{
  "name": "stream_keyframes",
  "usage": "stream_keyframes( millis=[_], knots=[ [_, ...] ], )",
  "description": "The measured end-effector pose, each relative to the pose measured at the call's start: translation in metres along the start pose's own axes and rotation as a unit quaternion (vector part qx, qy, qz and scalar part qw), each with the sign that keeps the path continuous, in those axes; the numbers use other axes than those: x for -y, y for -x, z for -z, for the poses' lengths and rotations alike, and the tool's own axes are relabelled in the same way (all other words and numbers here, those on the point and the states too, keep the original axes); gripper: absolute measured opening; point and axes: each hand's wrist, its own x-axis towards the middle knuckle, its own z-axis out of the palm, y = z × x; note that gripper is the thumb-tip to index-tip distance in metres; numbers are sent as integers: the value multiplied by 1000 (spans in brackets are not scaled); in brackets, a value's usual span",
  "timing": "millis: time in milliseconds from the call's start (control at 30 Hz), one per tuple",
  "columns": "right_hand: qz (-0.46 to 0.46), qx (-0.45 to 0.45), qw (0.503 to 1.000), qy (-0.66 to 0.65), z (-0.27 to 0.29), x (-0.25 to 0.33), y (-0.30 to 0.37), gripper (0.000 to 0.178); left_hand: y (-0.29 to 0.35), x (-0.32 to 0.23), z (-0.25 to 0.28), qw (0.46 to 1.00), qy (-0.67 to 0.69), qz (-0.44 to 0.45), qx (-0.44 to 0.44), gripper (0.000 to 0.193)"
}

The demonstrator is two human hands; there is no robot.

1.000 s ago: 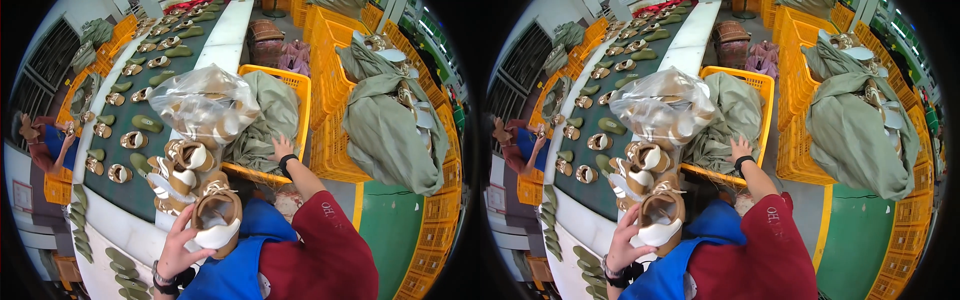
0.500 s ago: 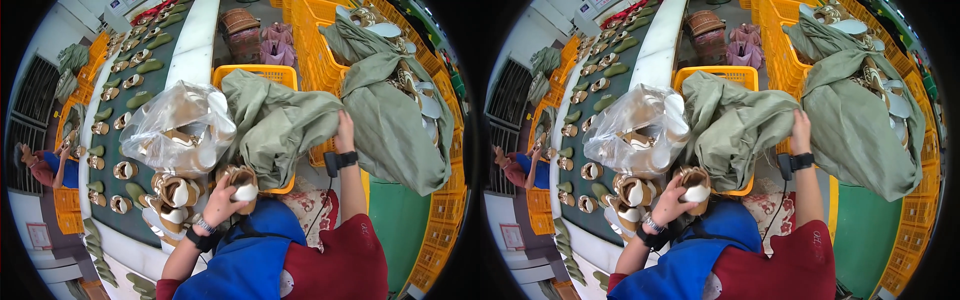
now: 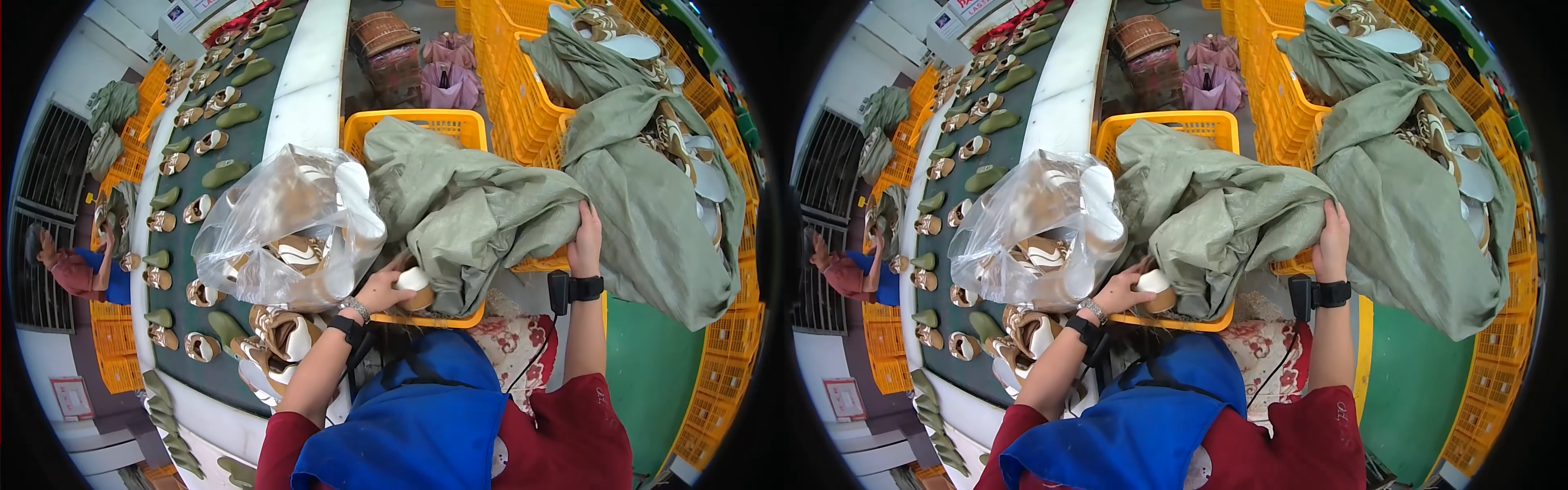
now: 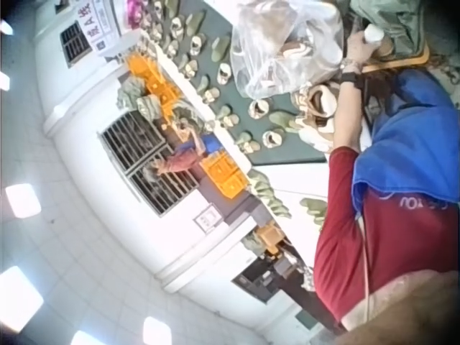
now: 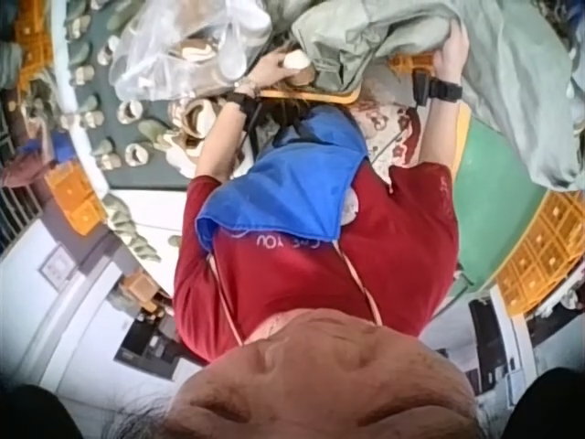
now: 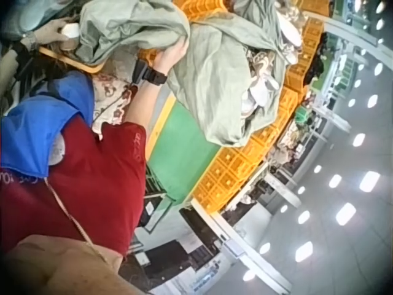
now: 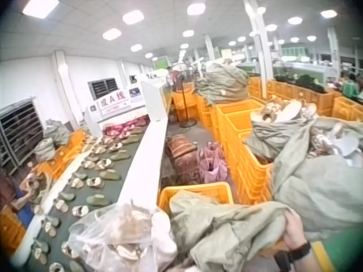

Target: The person is manually assembling and inspecting shoes on a production line, placing finished uppers onto shoe lasts and arranging them on a conveyor belt.

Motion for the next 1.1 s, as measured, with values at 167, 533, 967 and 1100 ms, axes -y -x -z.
stream_keyframes(
  millis=[167, 533, 967, 1100],
  knots=[
    [-5, -8, 1000, -11, 0, -1, -5, 30, -13, -2, -9, 953, 255, -92, 138, 41],
    [-38, 102, 994, 7, -58, -16, 12, 23, 10, 34, -31, 993, -116, 33, 9, 44],
    [60, 834, 315, 449, -82, -340, 92, 35, 293, -90, 39, 987, 119, -33, -105, 50],
    [-36, 719, 319, 617, -126, -275, 92, 50, 395, -40, -13, 934, 173, 46, -310, 48]
  ],
)
